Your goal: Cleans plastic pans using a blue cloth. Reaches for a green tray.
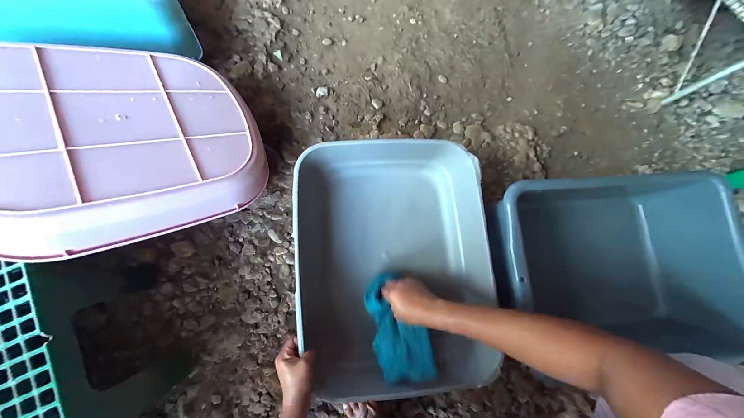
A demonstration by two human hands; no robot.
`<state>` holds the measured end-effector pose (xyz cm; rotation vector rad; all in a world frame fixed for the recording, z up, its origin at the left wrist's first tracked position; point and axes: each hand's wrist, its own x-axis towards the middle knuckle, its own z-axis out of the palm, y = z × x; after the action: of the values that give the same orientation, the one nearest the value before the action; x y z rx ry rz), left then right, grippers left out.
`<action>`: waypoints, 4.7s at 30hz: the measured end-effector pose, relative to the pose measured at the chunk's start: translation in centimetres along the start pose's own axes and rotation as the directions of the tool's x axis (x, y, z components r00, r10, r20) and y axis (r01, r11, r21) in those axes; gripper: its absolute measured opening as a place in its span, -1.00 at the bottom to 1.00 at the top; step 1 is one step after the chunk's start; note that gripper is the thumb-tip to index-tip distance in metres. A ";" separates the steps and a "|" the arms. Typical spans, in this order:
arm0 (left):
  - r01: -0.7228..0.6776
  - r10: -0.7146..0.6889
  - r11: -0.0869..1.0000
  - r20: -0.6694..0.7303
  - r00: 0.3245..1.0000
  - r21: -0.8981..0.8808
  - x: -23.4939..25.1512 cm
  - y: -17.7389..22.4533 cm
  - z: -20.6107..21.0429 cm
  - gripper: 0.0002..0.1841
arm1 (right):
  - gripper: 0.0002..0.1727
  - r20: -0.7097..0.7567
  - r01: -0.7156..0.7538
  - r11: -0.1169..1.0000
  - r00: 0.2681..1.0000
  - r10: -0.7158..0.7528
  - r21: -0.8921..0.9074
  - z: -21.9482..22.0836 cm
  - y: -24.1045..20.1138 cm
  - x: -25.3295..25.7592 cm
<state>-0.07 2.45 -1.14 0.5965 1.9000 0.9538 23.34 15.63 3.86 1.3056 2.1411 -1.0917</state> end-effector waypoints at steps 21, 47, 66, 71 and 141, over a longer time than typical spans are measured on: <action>-0.004 -0.029 0.971 -0.134 0.991 -0.239 -2.3 -1.8 1.9 -0.77 | -0.45 -0.553 0.007 0.961 0.816 -0.165 -0.277 -8.9 9.8 15.1; -0.058 0.033 0.953 -0.089 0.996 -0.298 -2.1 -0.7 3.8 -0.79 | -0.23 -0.248 0.146 0.988 0.956 -0.156 -0.059 9.1 -5.0 10.0; -0.359 0.358 0.933 0.037 0.933 0.023 -1.0 5.5 -2.9 -0.80 | -0.24 -0.052 -0.250 0.845 0.965 0.256 -0.472 -14.0 13.7 3.9; -0.348 0.343 0.937 -0.097 0.934 -0.039 -0.5 6.2 -2.5 -0.75 | -0.09 -0.285 -0.266 0.856 0.947 0.147 -0.443 -15.0 15.4 5.9; -0.936 0.806 0.007 0.552 0.215 0.353 -2.7 18.1 -2.4 -0.85 | -0.38 -0.858 0.736 0.479 0.275 0.434 0.478 -17.6 9.8 -16.9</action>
<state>-0.40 10.20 15.59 2.5080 1.4349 0.8072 41.00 22.55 21.98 2.9596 2.5731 -2.0838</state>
